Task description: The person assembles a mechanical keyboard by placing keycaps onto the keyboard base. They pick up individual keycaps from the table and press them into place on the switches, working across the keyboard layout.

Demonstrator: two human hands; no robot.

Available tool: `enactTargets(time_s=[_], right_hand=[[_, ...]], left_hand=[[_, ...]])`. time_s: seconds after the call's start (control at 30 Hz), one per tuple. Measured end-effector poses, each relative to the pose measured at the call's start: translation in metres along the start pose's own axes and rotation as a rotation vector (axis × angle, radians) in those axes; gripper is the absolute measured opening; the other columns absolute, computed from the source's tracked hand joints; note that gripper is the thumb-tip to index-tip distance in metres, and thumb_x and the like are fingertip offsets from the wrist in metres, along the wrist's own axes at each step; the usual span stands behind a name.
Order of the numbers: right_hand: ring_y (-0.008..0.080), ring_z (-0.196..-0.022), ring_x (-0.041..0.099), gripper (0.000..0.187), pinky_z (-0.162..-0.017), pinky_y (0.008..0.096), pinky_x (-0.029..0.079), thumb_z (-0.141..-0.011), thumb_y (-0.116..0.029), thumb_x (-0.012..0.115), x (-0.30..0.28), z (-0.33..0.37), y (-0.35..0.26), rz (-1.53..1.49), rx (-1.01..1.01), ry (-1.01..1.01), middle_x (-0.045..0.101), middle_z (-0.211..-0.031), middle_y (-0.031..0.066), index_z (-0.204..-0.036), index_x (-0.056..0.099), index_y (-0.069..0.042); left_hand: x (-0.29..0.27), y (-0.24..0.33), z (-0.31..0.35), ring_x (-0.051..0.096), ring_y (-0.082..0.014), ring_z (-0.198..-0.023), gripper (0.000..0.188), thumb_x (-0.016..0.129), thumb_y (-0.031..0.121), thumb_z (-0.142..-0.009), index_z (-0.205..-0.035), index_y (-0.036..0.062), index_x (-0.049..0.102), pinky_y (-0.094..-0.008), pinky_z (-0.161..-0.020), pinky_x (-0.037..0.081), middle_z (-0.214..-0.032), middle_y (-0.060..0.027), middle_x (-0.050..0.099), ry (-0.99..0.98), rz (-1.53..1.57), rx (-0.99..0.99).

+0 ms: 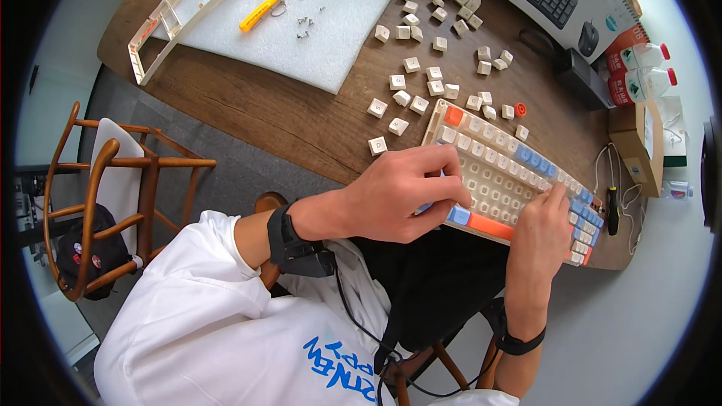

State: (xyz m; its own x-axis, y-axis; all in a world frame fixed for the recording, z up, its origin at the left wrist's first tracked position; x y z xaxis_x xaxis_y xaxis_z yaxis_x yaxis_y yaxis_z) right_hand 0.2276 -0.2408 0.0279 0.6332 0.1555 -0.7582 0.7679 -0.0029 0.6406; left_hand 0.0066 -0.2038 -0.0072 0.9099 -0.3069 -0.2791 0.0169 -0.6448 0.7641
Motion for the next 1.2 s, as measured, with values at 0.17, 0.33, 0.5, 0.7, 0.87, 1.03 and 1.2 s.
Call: enactTargets(time_s=[0.17,0.33,0.5,0.7,0.87,1.03,1.2], right_hand=[[0.0211,-0.094,0.065,0.008,-0.079,0.0276,0.059,-0.085,0.003,0.070,-0.0020,-0.0016,-0.0016,0.013,0.008,-0.017,0.059,-0.107,0.0094,-0.091,0.073,0.006],[0.0204,-0.094,0.065,0.007,-0.079,0.0273,0.059,-0.085,0.002,0.070,-0.0030,-0.0031,-0.0028,0.026,0.014,-0.047,0.059,-0.107,0.0090,-0.091,0.074,0.005],[0.0198,-0.093,0.065,0.008,-0.079,0.0268,0.059,-0.084,0.003,0.070,-0.0019,-0.0036,-0.0031,0.031,0.027,-0.060,0.059,-0.108,0.0091,-0.090,0.074,0.005],[0.0210,-0.092,0.065,0.008,-0.080,0.0277,0.058,-0.082,0.003,0.070,-0.0023,-0.0047,-0.0053,0.049,0.027,-0.054,0.060,-0.107,0.0097,-0.088,0.073,0.006],[0.0202,-0.092,0.065,0.005,-0.078,0.0274,0.057,-0.079,0.002,0.071,-0.0018,-0.0053,-0.0077,0.062,0.040,-0.049,0.059,-0.105,0.0088,-0.083,0.073,0.004],[0.0193,-0.090,0.064,0.002,-0.075,0.0264,0.055,-0.079,0.000,0.072,-0.0038,-0.0053,-0.0086,0.079,0.045,-0.051,0.059,-0.103,0.0080,-0.080,0.074,0.002],[0.0191,-0.088,0.063,0.002,-0.073,0.0268,0.055,-0.079,0.001,0.072,-0.0047,-0.0056,-0.0087,0.067,0.049,-0.032,0.057,-0.100,0.0074,-0.079,0.073,0.001]], left_hand=[[-0.0012,0.0022,0.0008,0.062,-0.0216,-0.070,0.025,0.073,-0.008,-0.077,-0.096,0.0074,0.075,-0.0330,-0.058,0.050,-0.091,-0.0056,0.061,-0.015,-0.013,0.013],[-0.0020,0.0046,0.0014,0.064,-0.0226,-0.070,0.020,0.073,-0.003,-0.077,-0.093,0.0087,0.070,-0.0349,-0.057,0.051,-0.090,-0.0038,0.061,-0.031,-0.058,0.034],[-0.0024,0.0048,0.0039,0.062,-0.0203,-0.064,0.021,0.074,-0.002,-0.077,-0.094,0.0097,0.070,-0.0329,-0.052,0.049,-0.091,-0.0024,0.061,-0.046,-0.061,0.046],[-0.0030,0.0049,0.0048,0.060,-0.0178,-0.058,0.022,0.074,-0.002,-0.077,-0.095,0.0105,0.071,-0.0322,-0.050,0.047,-0.092,-0.0013,0.060,-0.052,-0.069,0.066],[-0.0021,0.0028,0.0043,0.061,-0.0164,-0.058,0.024,0.074,-0.003,-0.076,-0.096,0.0113,0.071,-0.0314,-0.050,0.047,-0.093,-0.0016,0.061,-0.041,-0.047,0.067],[-0.0033,0.0040,0.0032,0.062,-0.0167,-0.060,0.025,0.074,-0.003,-0.075,-0.095,0.0115,0.072,-0.0311,-0.051,0.048,-0.092,-0.0023,0.061,-0.055,-0.067,0.050],[-0.0036,0.0043,0.0026,0.063,-0.0177,-0.061,0.025,0.074,-0.004,-0.075,-0.094,0.0112,0.072,-0.0315,-0.052,0.049,-0.091,-0.0029,0.061,-0.055,-0.053,0.034]])
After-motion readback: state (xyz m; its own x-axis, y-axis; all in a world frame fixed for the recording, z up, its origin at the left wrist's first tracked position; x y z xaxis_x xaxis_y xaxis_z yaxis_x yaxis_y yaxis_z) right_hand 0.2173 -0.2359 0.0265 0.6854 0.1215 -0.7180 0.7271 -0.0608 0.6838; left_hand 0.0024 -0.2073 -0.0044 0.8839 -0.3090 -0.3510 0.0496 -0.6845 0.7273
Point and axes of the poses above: each hand's wrist, its own z-axis away from the middle knuckle, its own x-axis out of the palm, y = z × x, the point moved 2 cm from there along -z, towards the middle knuckle
